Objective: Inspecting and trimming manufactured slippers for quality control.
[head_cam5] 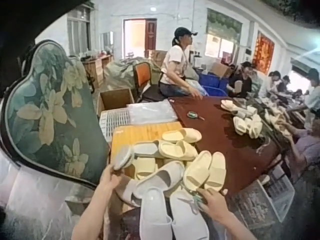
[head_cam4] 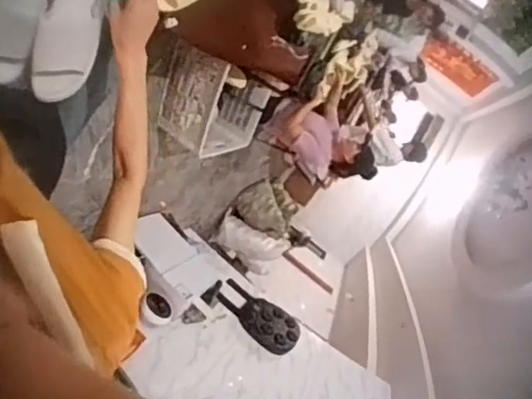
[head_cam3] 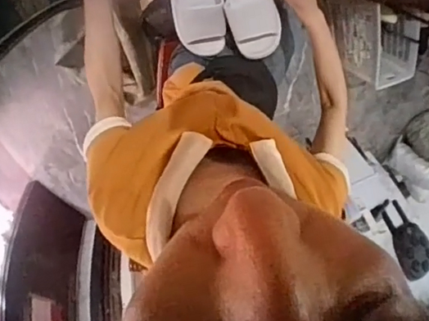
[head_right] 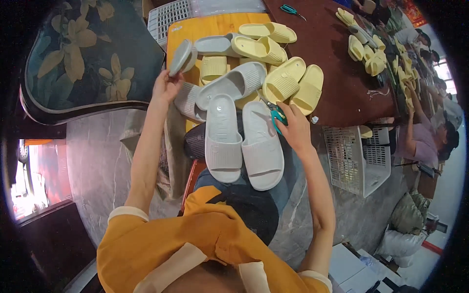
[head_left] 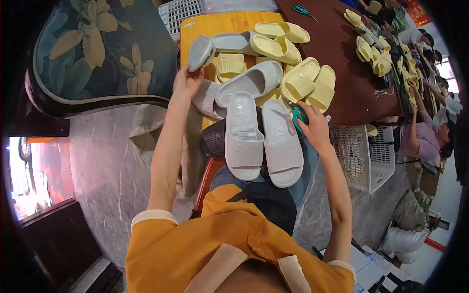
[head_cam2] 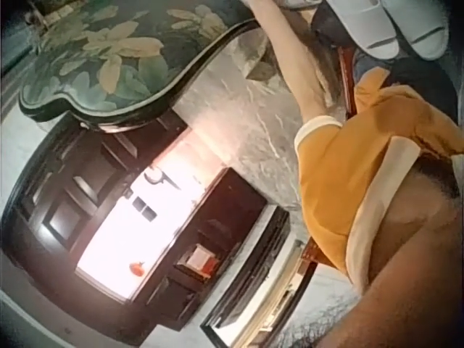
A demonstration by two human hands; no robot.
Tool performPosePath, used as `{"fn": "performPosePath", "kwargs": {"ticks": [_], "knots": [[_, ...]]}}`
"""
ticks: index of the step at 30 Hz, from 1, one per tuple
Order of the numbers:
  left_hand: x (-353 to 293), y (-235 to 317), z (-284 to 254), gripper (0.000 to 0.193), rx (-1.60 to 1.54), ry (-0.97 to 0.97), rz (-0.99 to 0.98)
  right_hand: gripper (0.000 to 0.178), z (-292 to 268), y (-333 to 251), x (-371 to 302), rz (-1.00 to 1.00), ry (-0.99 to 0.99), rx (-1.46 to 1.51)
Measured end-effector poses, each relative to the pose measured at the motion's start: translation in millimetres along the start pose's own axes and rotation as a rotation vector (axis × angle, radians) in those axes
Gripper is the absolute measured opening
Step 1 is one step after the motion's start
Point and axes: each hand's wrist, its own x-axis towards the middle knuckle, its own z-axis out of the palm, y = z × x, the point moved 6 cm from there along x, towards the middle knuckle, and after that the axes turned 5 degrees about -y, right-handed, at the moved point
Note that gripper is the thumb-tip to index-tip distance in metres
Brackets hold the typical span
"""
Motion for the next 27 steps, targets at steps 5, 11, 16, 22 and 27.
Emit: {"fn": "performPosePath", "kwargs": {"ticks": [5, 11, 16, 22, 27], "knots": [[-21, -38, 9, 0.022, -0.259, -0.343, -0.147, 0.046, 2, -5, -2, 0.013, 0.023, 0.029], [-24, -46, -55, 0.045, -0.249, -0.098, -0.121, 0.043, 5, -31, 26, -0.034, 0.013, 0.052], [-68, -41, -28, 0.089, 0.219, -0.021, -0.061, 0.048, 21, -51, 64, -0.196, 0.001, -0.103], [-104, -25, 8, 0.056, 1.212, 0.138, 0.689, 0.042, 57, -78, 114, -0.260, -0.092, -0.171], [-84, -29, 67, 0.041, 1.777, -0.156, 1.094, 0.040, 77, -84, 136, -0.248, -0.140, -0.237]]}}
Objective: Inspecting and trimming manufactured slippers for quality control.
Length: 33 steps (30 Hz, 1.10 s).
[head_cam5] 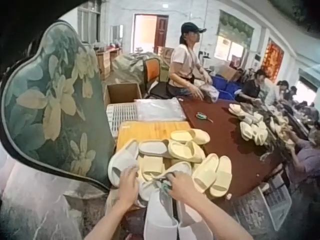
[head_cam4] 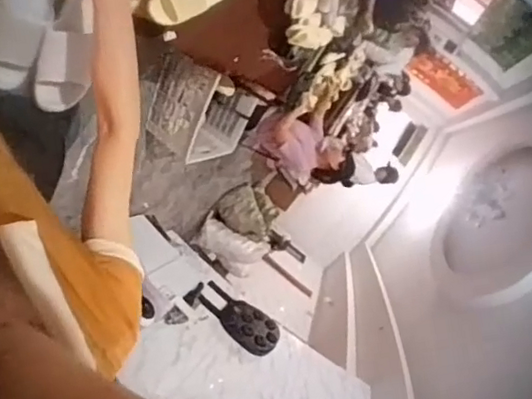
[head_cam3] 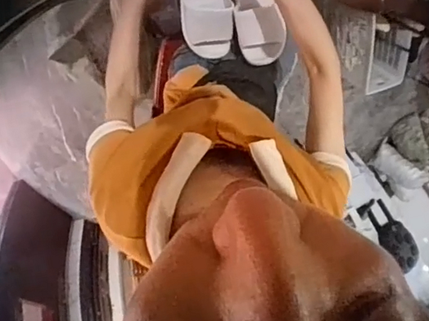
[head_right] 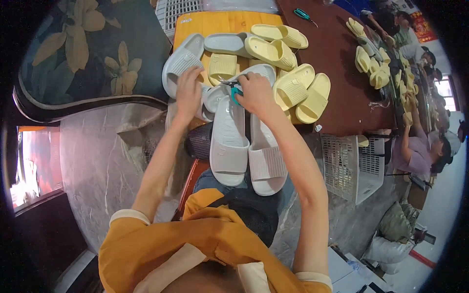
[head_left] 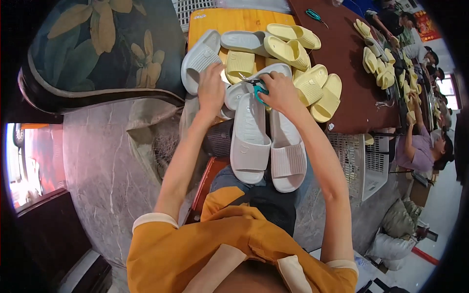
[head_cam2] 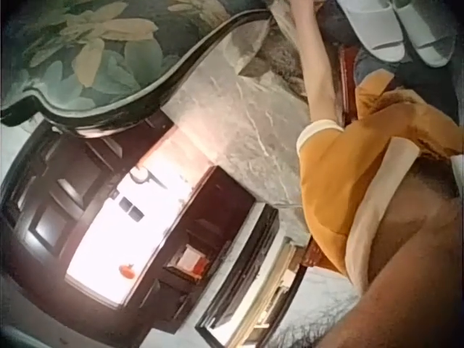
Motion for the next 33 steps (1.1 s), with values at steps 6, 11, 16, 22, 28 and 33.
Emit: {"fn": "performPosePath", "kwargs": {"ticks": [6, 11, 16, 22, 28, 33], "knots": [[58, -22, 65, 0.018, 0.540, -0.630, 0.237, 0.036, 11, -5, -6, -0.004, 0.045, 0.003], [67, -32, 49, 0.012, 0.241, -0.488, 0.239, 0.041, 5, -17, -8, 0.057, 0.031, 0.137], [67, -15, 41, 0.012, 0.104, -0.490, 0.206, 0.039, 10, -18, 2, 0.122, -0.013, 0.086], [59, -6, 34, 0.006, 0.025, -0.562, 0.195, 0.033, 23, -20, 6, 0.210, -0.104, 0.116], [53, -15, 2, 0.010, -0.088, -0.404, 0.119, 0.038, 4, -11, -32, 0.180, -0.035, 0.294], [25, 13, -19, 0.051, 0.085, -0.294, 0.095, 0.041, -14, 69, -91, 0.244, 0.185, 0.484]]}}
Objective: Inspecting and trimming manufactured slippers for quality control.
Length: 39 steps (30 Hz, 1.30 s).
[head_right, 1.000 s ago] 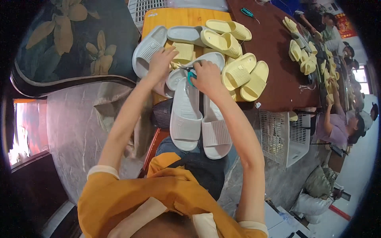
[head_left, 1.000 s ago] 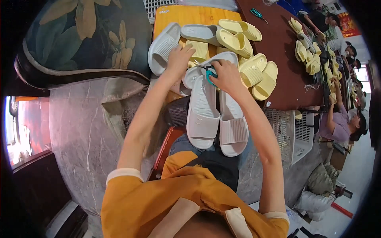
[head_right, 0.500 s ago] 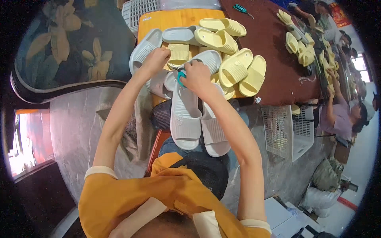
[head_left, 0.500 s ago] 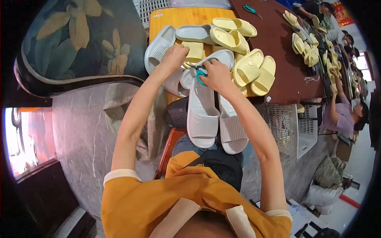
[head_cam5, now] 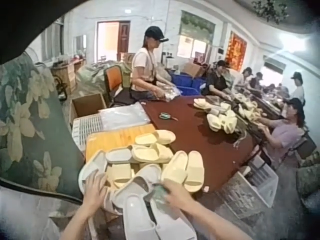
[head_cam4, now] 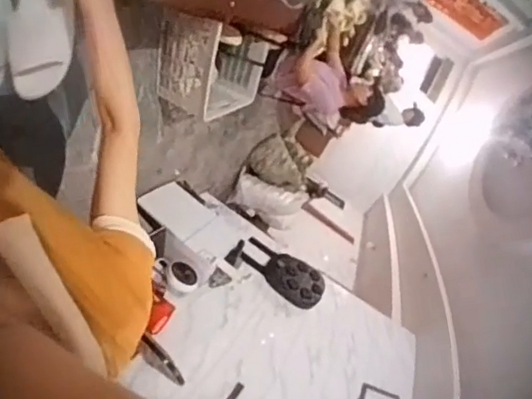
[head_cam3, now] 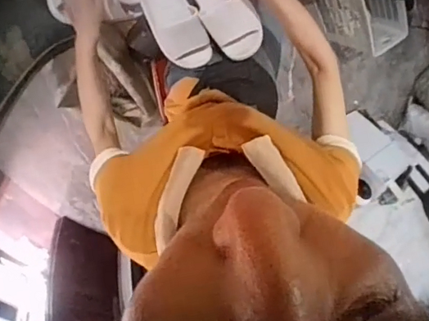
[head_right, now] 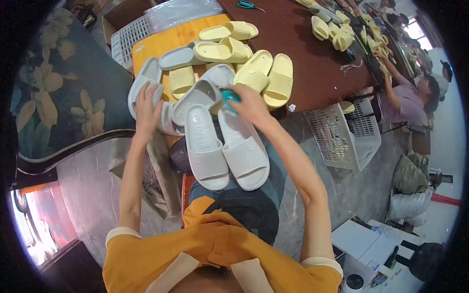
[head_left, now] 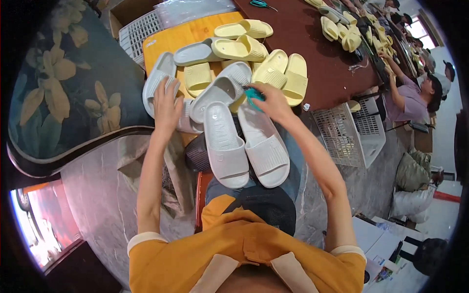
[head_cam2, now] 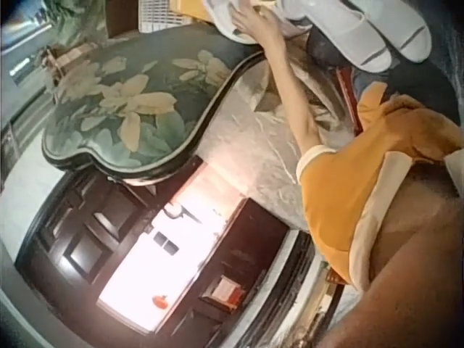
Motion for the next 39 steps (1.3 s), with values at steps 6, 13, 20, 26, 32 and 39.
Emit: {"fn": "performPosePath", "kwargs": {"ticks": [6, 13, 20, 26, 32, 39], "knots": [[-41, 79, 76, 0.052, -0.317, -0.306, 0.108, 0.040, -79, 64, 27, 0.128, 0.201, -0.440], [-52, 105, 136, 0.059, -0.020, -0.434, 0.109, 0.025, -96, 115, 110, -0.201, 0.175, -1.165], [-45, 100, 134, 0.060, -0.046, -0.479, 0.084, 0.020, -62, 142, 167, -0.299, -0.130, -1.495], [-42, 99, 135, 0.059, -0.107, -0.483, 0.065, 0.014, -49, 152, 181, -0.386, -0.132, -1.583], [-44, 99, 137, 0.059, -0.102, -0.487, 0.071, 0.013, -40, 163, 176, -0.304, -0.211, -1.454], [-48, 93, 134, 0.060, -0.073, -0.485, 0.056, 0.038, -114, 172, 112, 0.126, 0.118, -0.805]]}}
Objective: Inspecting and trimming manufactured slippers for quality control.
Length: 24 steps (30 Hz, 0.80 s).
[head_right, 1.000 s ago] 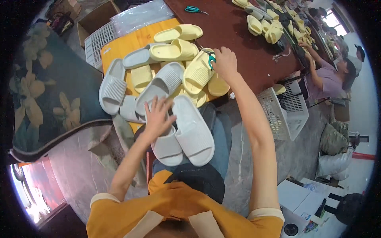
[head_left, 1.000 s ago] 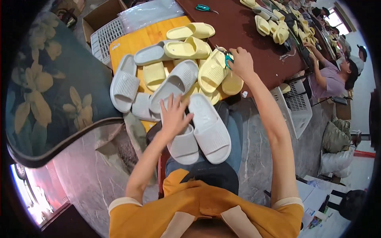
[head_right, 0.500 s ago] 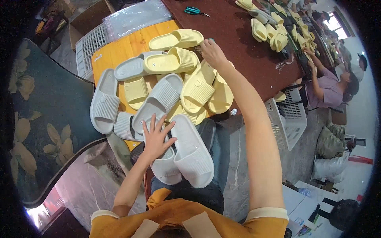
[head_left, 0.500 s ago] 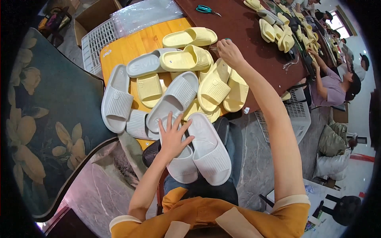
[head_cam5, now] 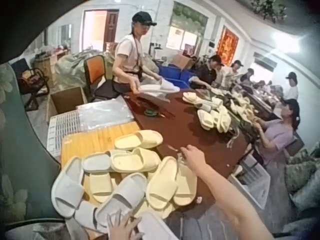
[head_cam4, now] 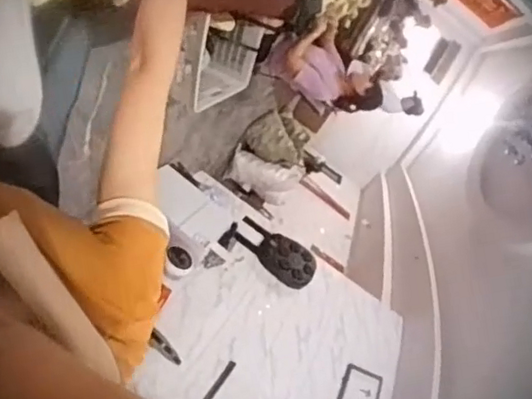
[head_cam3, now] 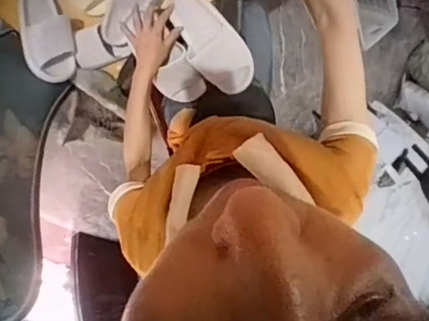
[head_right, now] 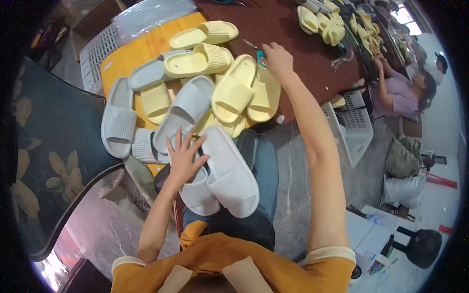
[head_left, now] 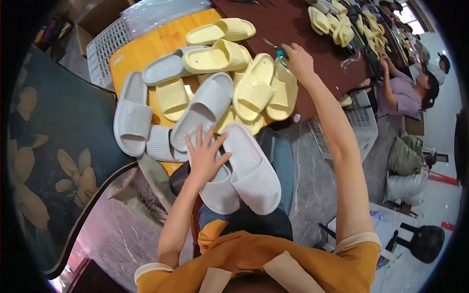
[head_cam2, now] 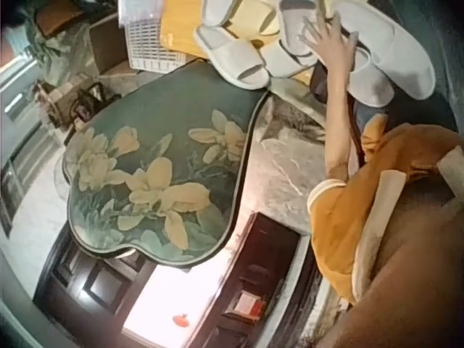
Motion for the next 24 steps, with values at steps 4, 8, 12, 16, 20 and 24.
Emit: {"fn": "performPosePath", "kwargs": {"ticks": [4, 8, 12, 16, 20, 24], "knots": [[8, 7, 2, 0.060, 0.005, -0.001, 0.021, 0.049, 45, 110, -89, 0.477, -0.081, 0.217], [8, 9, 4, 0.059, 0.033, -0.005, 0.033, 0.056, 79, 144, -173, 0.773, -0.093, 0.341], [3, 7, 4, 0.059, 0.045, -0.030, 0.010, 0.050, 79, 121, -190, 0.701, -0.083, 0.258], [1, 8, 9, 0.058, 0.080, -0.053, 0.018, 0.046, 76, 107, -174, 0.711, -0.097, 0.291], [3, 8, 14, 0.057, 0.108, -0.052, 0.040, 0.042, 76, 94, -161, 0.570, -0.126, 0.193], [3, 4, 17, 0.058, 0.142, -0.051, 0.042, 0.033, 40, 52, -140, 0.271, 0.170, 0.447]]}}
